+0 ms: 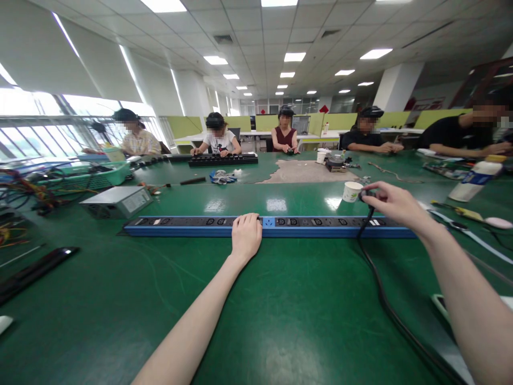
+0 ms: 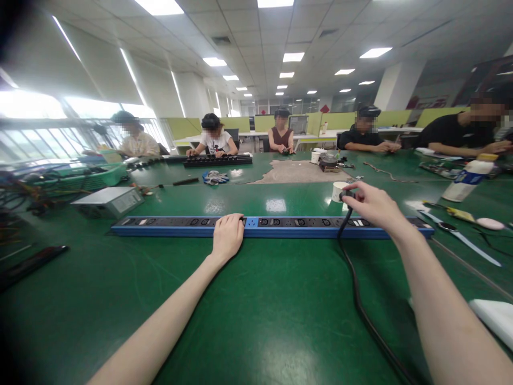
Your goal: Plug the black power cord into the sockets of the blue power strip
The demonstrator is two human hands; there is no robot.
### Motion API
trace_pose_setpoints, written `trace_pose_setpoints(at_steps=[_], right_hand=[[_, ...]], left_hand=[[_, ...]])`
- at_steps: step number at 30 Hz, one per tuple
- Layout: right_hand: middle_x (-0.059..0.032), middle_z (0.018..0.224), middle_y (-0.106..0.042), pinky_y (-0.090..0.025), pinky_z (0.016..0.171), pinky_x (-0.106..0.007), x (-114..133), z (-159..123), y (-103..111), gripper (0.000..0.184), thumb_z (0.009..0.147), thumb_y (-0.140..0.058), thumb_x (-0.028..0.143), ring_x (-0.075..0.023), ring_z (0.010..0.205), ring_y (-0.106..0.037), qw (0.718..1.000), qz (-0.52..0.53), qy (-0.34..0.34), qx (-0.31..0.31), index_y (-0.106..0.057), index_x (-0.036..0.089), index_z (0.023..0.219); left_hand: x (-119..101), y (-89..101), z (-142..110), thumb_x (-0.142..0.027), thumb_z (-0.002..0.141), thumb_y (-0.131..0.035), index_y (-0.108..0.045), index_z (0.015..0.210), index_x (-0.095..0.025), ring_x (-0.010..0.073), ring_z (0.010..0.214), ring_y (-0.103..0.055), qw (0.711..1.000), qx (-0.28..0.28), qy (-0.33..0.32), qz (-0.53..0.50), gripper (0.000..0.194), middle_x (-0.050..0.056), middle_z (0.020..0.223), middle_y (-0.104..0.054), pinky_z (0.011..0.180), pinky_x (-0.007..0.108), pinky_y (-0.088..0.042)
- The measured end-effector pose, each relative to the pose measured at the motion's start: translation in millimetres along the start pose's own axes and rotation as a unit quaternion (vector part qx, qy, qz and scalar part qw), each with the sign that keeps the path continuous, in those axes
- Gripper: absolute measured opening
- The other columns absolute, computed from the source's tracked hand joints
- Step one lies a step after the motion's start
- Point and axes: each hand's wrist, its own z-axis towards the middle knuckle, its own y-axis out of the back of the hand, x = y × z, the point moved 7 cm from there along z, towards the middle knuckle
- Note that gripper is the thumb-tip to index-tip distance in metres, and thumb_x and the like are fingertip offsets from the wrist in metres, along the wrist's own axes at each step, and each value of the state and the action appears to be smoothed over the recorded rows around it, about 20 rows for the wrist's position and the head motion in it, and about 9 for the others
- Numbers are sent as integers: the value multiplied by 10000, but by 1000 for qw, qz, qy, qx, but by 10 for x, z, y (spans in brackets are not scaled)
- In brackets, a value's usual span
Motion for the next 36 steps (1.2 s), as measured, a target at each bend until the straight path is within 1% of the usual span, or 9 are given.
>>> trace_pose_setpoints(at_steps=[4, 7, 10, 14, 19, 25, 28, 32, 36], right_hand=[[6, 800, -699, -359, 648, -293, 100, -65, 478, 496, 948, -600, 625, -187, 741, -593, 995, -13, -46, -88, -682, 369, 1365], [6, 764, -703, -393, 682, -312, 78, -114, 622, 405, 947, -599, 607, -199, 749, -614, 992, -34, -77, -99, -754, 394, 1255], [-19, 754, -736, -458, 717, -326, -42, -133, 550, 423, 943, -596, 629, -204, 736, -665, 992, 30, -117, -48, -777, 306, 1147], [-39, 907, -806, -484, 725, -303, -262, -107, 346, 416, 918, -617, 461, -204, 814, -717, 986, 90, -130, 60, -694, 258, 1273], [-19, 1058, -821, -460, 713, -323, -845, -44, 252, 520, 795, -703, 406, -224, 840, -698, 981, -49, -164, 93, -659, 313, 1305], [-71, 1240, -769, -476, 777, -441, -1366, -138, 218, 501, 816, -672, 632, -347, 1027, -675, 954, -196, -204, 98, -757, 424, 1264], [-130, 1297, -731, -469, 762, -437, -1358, -159, 219, 493, 814, -692, 645, -350, 1054, -659, 957, -221, -164, 95, -808, 369, 1205], [-82, 1183, -777, -432, 727, -400, -1206, -172, 223, 496, 791, -734, 700, -300, 954, -658, 967, -182, -142, 108, -821, 352, 1133], [-71, 1105, -799, -360, 682, -368, -852, -173, 397, 505, 801, -719, 745, -285, 888, -644, 978, -175, -113, 31, -801, 344, 1095]], left_hand=[[-4, -2, -1, -257, 1097, -408, -692, 1268, -213, 286, 1218, -661, 1000, -1, 1, -1, 334, 111, 1274, -761, 1128, 466, -432], [-7, -9, 0, -258, 1094, -406, -695, 1269, -217, 291, 1219, -662, 1000, 1, 1, -3, 340, 114, 1274, -762, 1124, 471, -436], [-7, -15, 0, -262, 1095, -403, -697, 1265, -220, 294, 1223, -661, 1000, 1, 1, -6, 342, 114, 1279, -761, 1122, 472, -436], [-2, -17, -1, -267, 1096, -401, -693, 1268, -226, 295, 1225, -659, 1000, 2, 3, -9, 341, 110, 1275, -762, 1117, 471, -438], [-1, -21, -1, -267, 1094, -400, -696, 1265, -228, 296, 1234, -656, 1000, 6, 4, -11, 344, 112, 1281, -759, 1131, 474, -431], [-4, -15, 1, -266, 1094, -398, -688, 1279, -225, 295, 1243, -654, 1000, 8, 4, -11, 347, 114, 1294, -754, 1131, 472, -432], [-3, -14, 2, -263, 1094, -397, -688, 1275, -224, 296, 1244, -653, 1000, 8, 3, -10, 345, 113, 1294, -755, 1132, 472, -431], [-5, -6, 3, -259, 1089, -405, -693, 1270, -229, 298, 1242, -654, 1000, 4, 2, -16, 341, 112, 1287, -757, 1129, 475, -432], [-5, -1, 4, -269, 1090, -405, -692, 1274, -228, 301, 1236, -655, 1000, 5, 6, -18, 344, 115, 1278, -760, 1125, 481, -434]])
